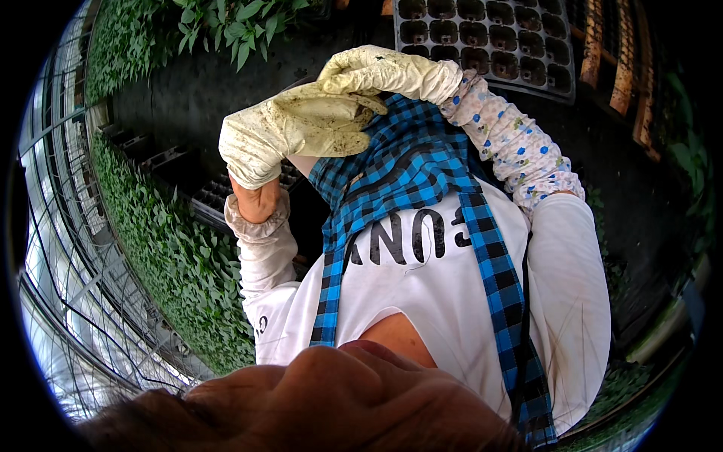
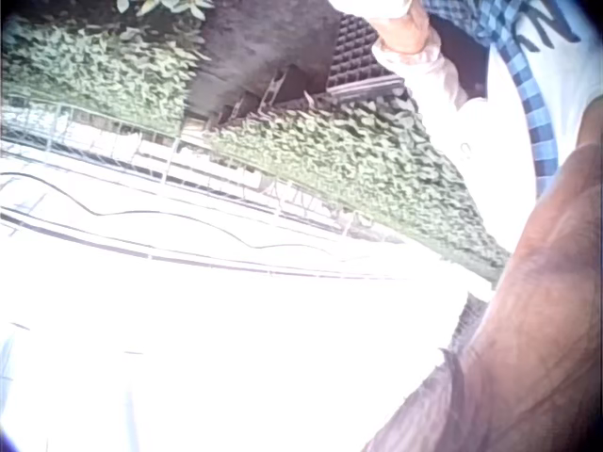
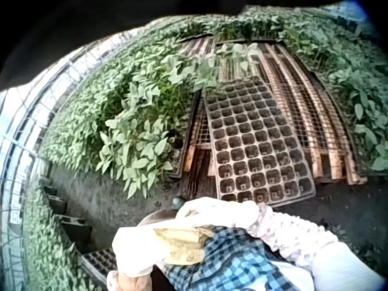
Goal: The person puts on gloves and removes small plants from a flat to provide more space in the trays.
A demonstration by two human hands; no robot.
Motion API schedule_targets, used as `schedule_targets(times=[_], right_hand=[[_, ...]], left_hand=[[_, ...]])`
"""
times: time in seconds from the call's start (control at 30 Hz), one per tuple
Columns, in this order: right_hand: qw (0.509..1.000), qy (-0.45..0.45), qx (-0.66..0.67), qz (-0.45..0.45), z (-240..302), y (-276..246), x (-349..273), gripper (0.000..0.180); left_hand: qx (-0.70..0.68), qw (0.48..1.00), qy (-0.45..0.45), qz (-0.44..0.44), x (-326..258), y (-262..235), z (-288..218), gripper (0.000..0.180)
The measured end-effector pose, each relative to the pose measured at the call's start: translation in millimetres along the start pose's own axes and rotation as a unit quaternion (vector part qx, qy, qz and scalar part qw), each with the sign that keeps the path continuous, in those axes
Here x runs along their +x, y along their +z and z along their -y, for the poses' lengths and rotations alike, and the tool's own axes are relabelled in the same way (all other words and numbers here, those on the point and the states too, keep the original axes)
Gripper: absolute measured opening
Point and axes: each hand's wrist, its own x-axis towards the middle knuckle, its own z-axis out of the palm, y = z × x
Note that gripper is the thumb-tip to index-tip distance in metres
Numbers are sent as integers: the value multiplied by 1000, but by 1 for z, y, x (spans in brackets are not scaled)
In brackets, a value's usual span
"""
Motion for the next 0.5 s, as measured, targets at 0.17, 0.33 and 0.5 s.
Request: schedule_targets(times=[0.17,0.33,0.5], right_hand=[[991,-103,52,-66,-14,-21,4,15],[933,-202,-105,-279,-30,-12,12,14],[821,-319,-298,-368,11,20,3,18]], left_hand=[[-131,986,-76,64,14,-12,7,34],[-291,933,-204,45,38,9,0,46],[-375,868,-323,-42,33,53,37,46]])
